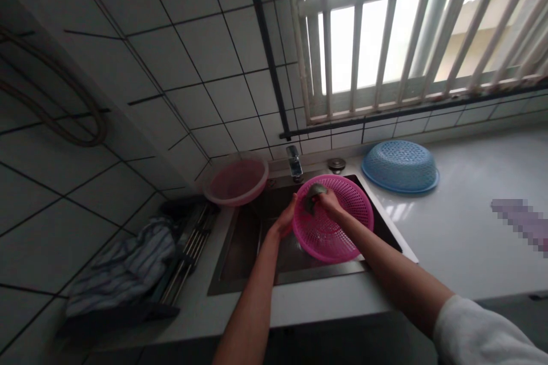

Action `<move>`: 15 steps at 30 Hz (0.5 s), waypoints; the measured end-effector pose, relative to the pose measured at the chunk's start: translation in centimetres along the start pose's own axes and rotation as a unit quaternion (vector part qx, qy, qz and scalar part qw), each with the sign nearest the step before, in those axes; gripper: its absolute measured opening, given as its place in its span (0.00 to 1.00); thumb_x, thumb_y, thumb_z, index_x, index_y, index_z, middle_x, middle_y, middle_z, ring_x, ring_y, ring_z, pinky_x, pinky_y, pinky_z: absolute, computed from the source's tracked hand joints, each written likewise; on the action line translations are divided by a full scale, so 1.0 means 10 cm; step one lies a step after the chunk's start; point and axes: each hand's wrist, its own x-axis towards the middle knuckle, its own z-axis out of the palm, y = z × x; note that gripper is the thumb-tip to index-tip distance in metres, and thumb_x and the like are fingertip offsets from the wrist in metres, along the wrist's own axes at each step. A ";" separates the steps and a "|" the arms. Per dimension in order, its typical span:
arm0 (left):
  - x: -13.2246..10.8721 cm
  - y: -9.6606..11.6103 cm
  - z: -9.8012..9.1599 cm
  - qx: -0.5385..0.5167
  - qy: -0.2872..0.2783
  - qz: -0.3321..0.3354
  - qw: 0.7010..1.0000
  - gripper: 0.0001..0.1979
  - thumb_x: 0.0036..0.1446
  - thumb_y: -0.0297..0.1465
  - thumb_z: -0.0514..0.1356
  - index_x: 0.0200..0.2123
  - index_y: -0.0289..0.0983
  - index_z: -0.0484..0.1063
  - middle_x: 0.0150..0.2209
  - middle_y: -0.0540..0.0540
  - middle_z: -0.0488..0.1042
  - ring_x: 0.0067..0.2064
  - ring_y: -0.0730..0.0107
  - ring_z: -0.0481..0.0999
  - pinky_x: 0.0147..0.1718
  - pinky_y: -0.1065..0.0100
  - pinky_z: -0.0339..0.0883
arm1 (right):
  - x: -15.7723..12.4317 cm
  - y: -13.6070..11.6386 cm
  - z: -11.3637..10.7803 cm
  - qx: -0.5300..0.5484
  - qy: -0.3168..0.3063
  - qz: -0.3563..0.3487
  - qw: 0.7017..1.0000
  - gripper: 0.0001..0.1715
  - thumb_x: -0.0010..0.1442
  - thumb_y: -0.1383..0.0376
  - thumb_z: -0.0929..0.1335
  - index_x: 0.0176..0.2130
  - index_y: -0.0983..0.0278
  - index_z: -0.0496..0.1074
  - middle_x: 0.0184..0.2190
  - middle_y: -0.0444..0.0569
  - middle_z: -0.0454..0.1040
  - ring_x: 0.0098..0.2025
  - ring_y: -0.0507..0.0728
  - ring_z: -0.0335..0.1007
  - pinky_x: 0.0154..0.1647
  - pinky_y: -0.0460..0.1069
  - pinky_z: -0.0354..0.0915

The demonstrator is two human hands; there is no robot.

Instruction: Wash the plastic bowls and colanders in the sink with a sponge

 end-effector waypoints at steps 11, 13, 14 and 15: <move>-0.01 0.01 -0.07 0.038 0.082 0.014 0.996 0.30 0.63 0.54 0.63 0.57 0.38 0.79 0.55 0.40 0.81 0.62 0.50 0.75 0.66 0.53 0.63 | -0.09 0.19 0.15 -0.080 -0.175 -0.019 0.981 0.20 0.48 0.67 0.66 0.43 0.64 0.74 0.33 0.47 0.77 0.34 0.56 0.71 0.35 0.48 0.68; 0.00 0.02 -0.03 0.012 0.041 0.027 0.999 0.31 0.64 0.54 0.62 0.58 0.38 0.78 0.58 0.39 0.79 0.64 0.51 0.74 0.67 0.52 0.61 | 0.02 0.15 0.08 -0.063 -0.047 -0.048 0.996 0.20 0.52 0.64 0.64 0.45 0.63 0.72 0.35 0.48 0.76 0.36 0.57 0.71 0.35 0.48 0.68; 0.01 0.02 -0.01 0.002 0.022 0.030 0.999 0.31 0.64 0.54 0.61 0.58 0.38 0.78 0.59 0.38 0.79 0.64 0.51 0.74 0.68 0.51 0.60 | 0.06 0.13 0.04 -0.056 -0.009 -0.054 0.997 0.21 0.53 0.63 0.64 0.46 0.62 0.71 0.35 0.48 0.76 0.36 0.57 0.71 0.34 0.47 0.68; 0.01 0.02 0.00 -0.007 0.011 0.032 0.999 0.31 0.64 0.54 0.61 0.59 0.38 0.78 0.59 0.38 0.78 0.64 0.51 0.74 0.68 0.51 0.60 | 0.08 0.11 0.02 -0.051 0.013 -0.054 0.997 0.21 0.53 0.62 0.63 0.47 0.62 0.70 0.36 0.47 0.76 0.35 0.57 0.70 0.33 0.47 0.68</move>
